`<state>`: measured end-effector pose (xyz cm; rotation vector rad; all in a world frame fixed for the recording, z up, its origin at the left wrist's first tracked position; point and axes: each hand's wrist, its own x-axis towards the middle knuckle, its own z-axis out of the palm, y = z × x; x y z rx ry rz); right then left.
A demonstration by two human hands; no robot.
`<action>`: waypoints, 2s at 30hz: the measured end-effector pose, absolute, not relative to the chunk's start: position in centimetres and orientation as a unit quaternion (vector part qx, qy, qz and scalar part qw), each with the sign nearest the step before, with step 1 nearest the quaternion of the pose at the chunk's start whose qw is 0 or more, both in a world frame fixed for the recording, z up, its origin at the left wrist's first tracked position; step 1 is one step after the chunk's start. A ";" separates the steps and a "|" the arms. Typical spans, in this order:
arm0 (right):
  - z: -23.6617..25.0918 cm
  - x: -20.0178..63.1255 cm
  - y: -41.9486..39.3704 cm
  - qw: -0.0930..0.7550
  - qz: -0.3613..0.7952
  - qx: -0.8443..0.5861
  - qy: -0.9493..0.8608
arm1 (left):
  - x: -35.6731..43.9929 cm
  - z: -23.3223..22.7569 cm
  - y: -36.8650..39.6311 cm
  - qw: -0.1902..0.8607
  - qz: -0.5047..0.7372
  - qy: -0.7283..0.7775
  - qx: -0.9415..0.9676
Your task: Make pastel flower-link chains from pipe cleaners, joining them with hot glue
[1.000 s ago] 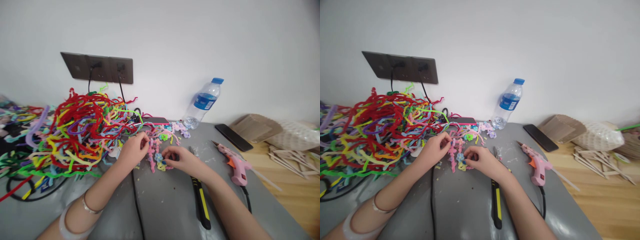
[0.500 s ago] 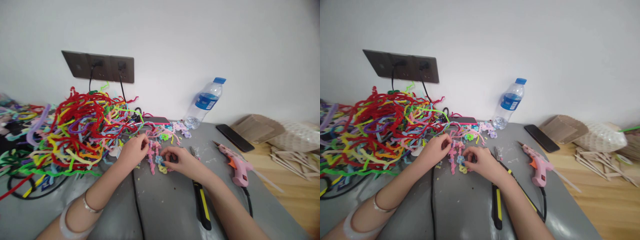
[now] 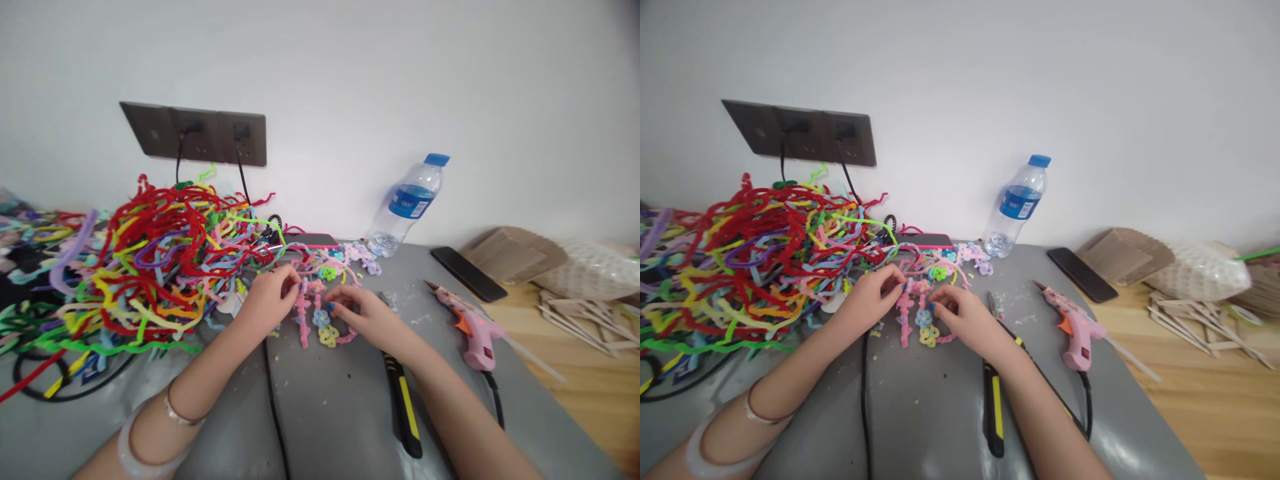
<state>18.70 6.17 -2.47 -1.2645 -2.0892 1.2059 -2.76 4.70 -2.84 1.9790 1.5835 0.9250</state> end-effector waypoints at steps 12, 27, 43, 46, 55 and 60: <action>-1.9 18.7 6.4 0.338 0.442 -0.412 -0.722 | -2.2 -1.9 4.2 0.281 0.389 0.505 0.717; -1.7 19.1 6.8 0.346 0.466 -0.438 -0.687 | -2.3 -1.9 4.2 0.276 0.430 0.499 0.700; -1.4 19.3 6.7 0.503 0.396 -0.438 -0.632 | -2.1 -2.3 4.2 0.363 0.432 0.484 0.668; -1.3 19.2 6.6 0.527 0.386 -0.438 -0.617 | -1.8 -2.3 4.1 0.426 0.432 0.478 0.635; -1.5 19.1 6.4 0.599 0.351 -0.382 -0.610 | -0.3 -3.3 3.8 0.563 0.419 0.405 0.586; -1.4 18.7 6.1 0.566 0.377 -0.371 -0.632 | -0.2 -2.7 3.5 0.575 0.425 0.389 0.581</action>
